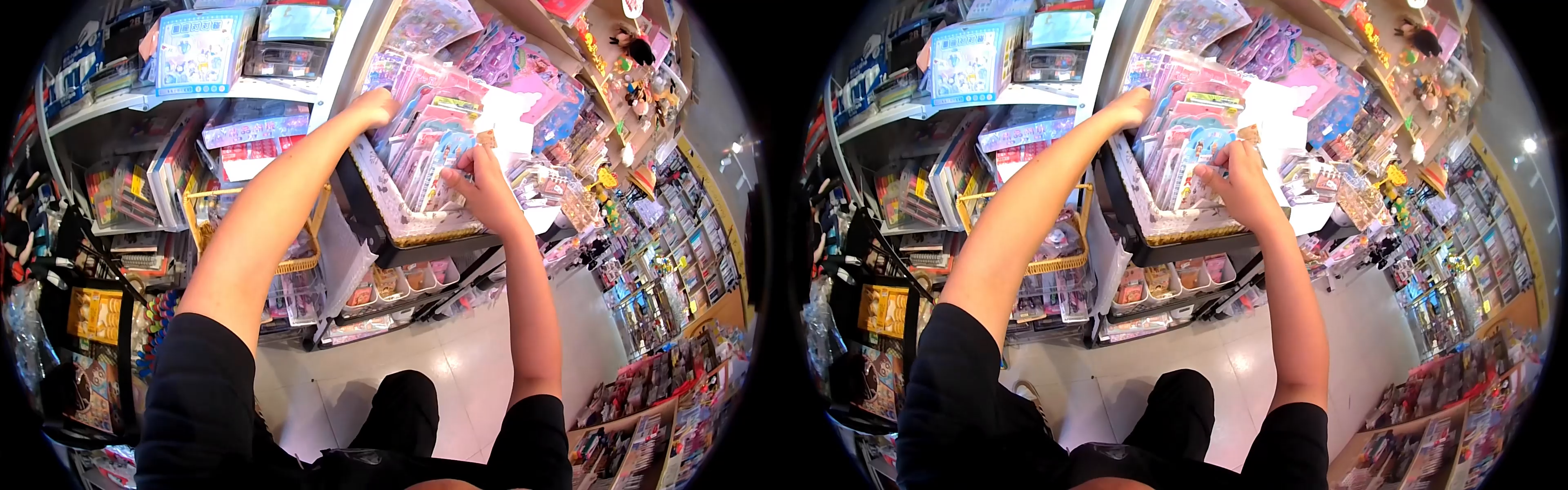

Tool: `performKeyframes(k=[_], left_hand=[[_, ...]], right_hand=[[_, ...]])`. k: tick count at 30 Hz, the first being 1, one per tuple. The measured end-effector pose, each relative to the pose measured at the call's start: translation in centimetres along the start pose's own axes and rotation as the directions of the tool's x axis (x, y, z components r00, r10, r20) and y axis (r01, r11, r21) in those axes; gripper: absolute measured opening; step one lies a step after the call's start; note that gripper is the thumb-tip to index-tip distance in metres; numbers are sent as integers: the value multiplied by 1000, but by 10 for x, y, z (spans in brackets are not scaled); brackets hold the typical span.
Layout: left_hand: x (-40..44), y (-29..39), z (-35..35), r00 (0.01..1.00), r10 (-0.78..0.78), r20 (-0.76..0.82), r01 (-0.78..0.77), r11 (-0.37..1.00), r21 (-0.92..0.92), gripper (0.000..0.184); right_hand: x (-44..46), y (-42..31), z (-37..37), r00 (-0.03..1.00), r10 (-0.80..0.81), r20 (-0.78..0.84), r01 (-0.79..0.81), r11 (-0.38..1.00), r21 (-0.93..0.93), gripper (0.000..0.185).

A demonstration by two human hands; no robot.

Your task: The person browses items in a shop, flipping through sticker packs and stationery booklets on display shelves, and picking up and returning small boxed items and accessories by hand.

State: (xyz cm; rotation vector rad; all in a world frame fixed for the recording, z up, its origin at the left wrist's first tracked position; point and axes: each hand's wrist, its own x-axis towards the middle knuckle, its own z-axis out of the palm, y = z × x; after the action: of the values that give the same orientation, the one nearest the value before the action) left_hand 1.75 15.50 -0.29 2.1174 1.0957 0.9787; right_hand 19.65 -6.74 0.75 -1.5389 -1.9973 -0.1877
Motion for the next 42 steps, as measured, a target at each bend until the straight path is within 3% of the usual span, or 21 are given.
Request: performKeyframes(k=[4, 8, 12, 14, 18, 19, 23, 25, 26, 28, 30, 32, 34, 35, 39, 42], left_hand=[[3, 4, 2, 987, -144, 65, 154, 970, -188, 41], [9, 0, 6, 981, -160, 112, 186, 939, -291, 40], [0, 11, -7, 966, -155, 205, 188, 970, -152, 39], [-5, 14, -15, 941, -161, 299, 207, 970, -128, 29], [-4, 3, -13, 945, -96, 312, 190, 940, -284, 37], [-7, 6, -15, 964, -117, 239, 159, 974, -163, 30], [-28, 7, -25, 991, -103, 83, 119, 968, -220, 35], [-48, 11, -23, 963, 35, -267, -97, 970, -225, 47], [-71, 19, -18, 923, 67, -380, -177, 948, -264, 62], [-115, 38, -11, 851, 380, -363, -406, 914, 3, 75], [-137, 46, -3, 833, 505, -226, -449, 856, 257, 82], [-133, 37, 3, 850, 494, -184, -442, 858, 262, 85], [-128, 33, 3, 862, 485, -146, -437, 858, 270, 89], [-124, 32, 2, 871, 471, -139, -405, 849, 338, 91], [-113, 25, 7, 862, 475, -179, -344, 806, 481, 96], [-109, 21, 13, 885, 419, -205, -291, 840, 459, 100]], right_hand=[[9, 9, -5, 994, 54, 92, -62, 995, 83, 39], [11, 13, -5, 993, 27, 119, -37, 996, 86, 33], [3, 11, 2, 998, 39, 55, -42, 998, 55, 39], [-1, 8, 3, 998, 33, 46, -35, 999, 30, 38], [-3, 2, 2, 999, 17, 37, -17, 1000, -16, 37], [-4, 3, 2, 999, 13, 34, -12, 1000, -16, 37], [-6, 5, 7, 1000, -15, 4, 15, 999, -29, 35], [-9, 7, 11, 1000, -18, -6, 18, 1000, -24, 35], [-9, 8, 13, 1000, -20, -24, 19, 999, -37, 34], [-7, 9, 17, 999, -16, -49, 14, 999, -40, 34], [-5, 6, 15, 968, -183, -172, 176, 983, -59, 36], [0, -3, 8, 966, -190, -177, 186, 982, -40, 41], [7, -5, 6, 922, -333, -198, 321, 943, -89, 50], [8, -4, 4, 934, -325, -146, 313, 945, -96, 59], [10, -6, 3, 956, -288, -50, 279, 950, -142, 63], [12, -3, 11, 945, -321, -60, 314, 943, -106, 63]])
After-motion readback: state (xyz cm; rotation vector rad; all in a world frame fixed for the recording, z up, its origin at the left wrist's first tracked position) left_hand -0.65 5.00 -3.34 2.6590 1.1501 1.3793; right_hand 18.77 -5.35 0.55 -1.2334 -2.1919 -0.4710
